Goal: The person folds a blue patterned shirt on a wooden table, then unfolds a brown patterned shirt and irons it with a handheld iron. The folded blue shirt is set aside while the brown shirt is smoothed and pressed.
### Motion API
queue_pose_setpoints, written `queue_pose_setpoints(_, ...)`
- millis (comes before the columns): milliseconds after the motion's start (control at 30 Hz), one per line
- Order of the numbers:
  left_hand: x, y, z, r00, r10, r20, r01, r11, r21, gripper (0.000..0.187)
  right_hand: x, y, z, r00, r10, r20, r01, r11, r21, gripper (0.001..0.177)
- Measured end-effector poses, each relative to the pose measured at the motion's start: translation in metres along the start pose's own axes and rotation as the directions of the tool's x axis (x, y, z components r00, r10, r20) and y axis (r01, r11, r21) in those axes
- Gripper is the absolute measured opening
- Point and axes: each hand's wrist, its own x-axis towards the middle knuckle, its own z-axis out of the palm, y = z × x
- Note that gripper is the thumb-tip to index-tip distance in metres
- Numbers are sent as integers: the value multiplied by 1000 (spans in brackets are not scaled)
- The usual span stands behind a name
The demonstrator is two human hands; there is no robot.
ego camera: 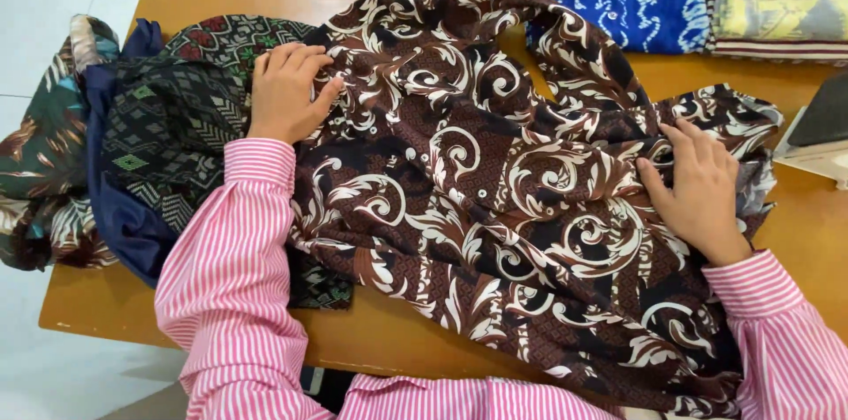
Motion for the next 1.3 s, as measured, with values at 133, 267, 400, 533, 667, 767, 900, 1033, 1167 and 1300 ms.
queue_pose_setpoints(133, 0, 10, -3, 996, -92, 18, 92, 996, -5, 59, -2, 4, 3, 999, -22, -31, 22, 1000, 3, 57)
queue_pose_setpoints(267, 6, 19, -104, 950, -305, -67, 308, 950, 45, 31, 0, 2, -2, 999, -29, -43, 28, 1000, -7, 57)
queue_pose_setpoints(400, -47, -41, -172, 805, -552, -216, 577, 814, 69, 80, -2, 2, 3, 999, -20, -29, 19, 1000, -6, 57)
queue_pose_setpoints(533, -119, -148, -126, 108, -919, 380, 814, 301, 496, 151, -2, 2, 1, 999, -12, -34, 12, 1000, -16, 58)
queue_pose_setpoints(667, -110, -123, -120, 101, -932, 348, 859, 258, 442, 137, -2, 7, 6, 996, -36, -76, 32, 998, -56, 58)
queue_pose_setpoints(767, -122, -139, -109, 208, -929, 307, 794, 343, 501, 146, -3, 4, 3, 997, -44, -63, 40, 998, -58, 58)
queue_pose_setpoints(900, -135, -129, -110, 215, -935, 282, 945, 272, 181, 99, -2, 2, 0, 999, -26, -43, 24, 998, -51, 59)
queue_pose_setpoints(1033, -167, -174, -69, 493, -861, 127, 870, 489, -60, 73, -4, 4, 4, 997, -41, -66, 36, 997, -69, 59)
queue_pose_setpoints(1167, -166, -175, -80, 608, -790, 77, 782, 580, -229, 69, -3, 5, 6, 995, -26, -94, 19, 996, -83, 59)
queue_pose_setpoints(1300, -154, -202, -100, 607, -785, -127, 782, 618, -82, 67, -2, 3, 1, 998, -5, -62, 1, 997, -71, 59)
